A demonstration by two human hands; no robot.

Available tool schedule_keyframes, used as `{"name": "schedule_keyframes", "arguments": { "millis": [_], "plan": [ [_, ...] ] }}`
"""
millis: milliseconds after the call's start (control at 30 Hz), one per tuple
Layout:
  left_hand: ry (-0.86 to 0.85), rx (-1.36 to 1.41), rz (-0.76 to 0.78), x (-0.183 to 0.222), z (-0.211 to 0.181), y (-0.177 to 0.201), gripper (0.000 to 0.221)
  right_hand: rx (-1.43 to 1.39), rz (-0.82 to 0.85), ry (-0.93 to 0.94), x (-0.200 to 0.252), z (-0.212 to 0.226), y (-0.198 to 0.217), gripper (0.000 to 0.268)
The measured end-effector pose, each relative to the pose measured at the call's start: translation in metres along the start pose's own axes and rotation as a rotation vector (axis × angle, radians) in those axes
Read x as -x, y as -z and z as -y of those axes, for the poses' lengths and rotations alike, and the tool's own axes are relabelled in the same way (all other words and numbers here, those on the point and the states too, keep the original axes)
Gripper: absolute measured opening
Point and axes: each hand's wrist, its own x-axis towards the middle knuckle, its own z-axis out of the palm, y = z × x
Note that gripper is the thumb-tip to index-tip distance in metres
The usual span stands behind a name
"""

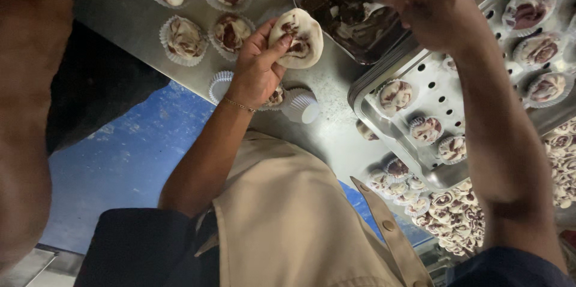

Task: The person shapes portions of dough by hand, fills them with a chocolate mixture using a small spoon, and places them into paper cupcake liners on a metal tray.

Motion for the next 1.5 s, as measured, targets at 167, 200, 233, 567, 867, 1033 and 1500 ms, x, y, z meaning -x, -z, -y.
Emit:
{"name": "schedule_keyframes", "arguments": {
  "millis": [167,200,233,567,867,1033,1500],
  "plan": [
    [-0.011,0.001,-0.001,0.0,0.001,0.004,0.031,0.314,-0.171,0.308,0.016,0.029,-0.003,0.026],
    [-0.012,-0.001,0.007,-0.001,0.001,0.005,0.03,0.389,-0.2,0.339,0.017,0.032,-0.004,0.03],
    [-0.012,-0.004,0.016,-0.002,0.001,0.005,0.03,0.465,-0.229,0.37,0.018,0.034,-0.009,0.035],
    [-0.003,-0.019,0.013,0.0,-0.002,0.004,0.03,0.262,-0.203,0.151,0.044,0.01,-0.045,0.03],
    [0.013,-0.036,-0.009,-0.003,-0.001,0.005,0.031,0.295,-0.236,0.264,0.04,0.008,-0.042,0.03],
    [0.008,0.022,0.01,-0.006,0.004,0.006,0.034,0.404,-0.213,0.287,0.041,0.015,-0.035,0.03],
    [0.01,-0.063,0.065,0.008,-0.011,0.003,0.035,-0.107,-0.142,-0.059,0.063,0.028,-0.022,0.023]
  ]
}}
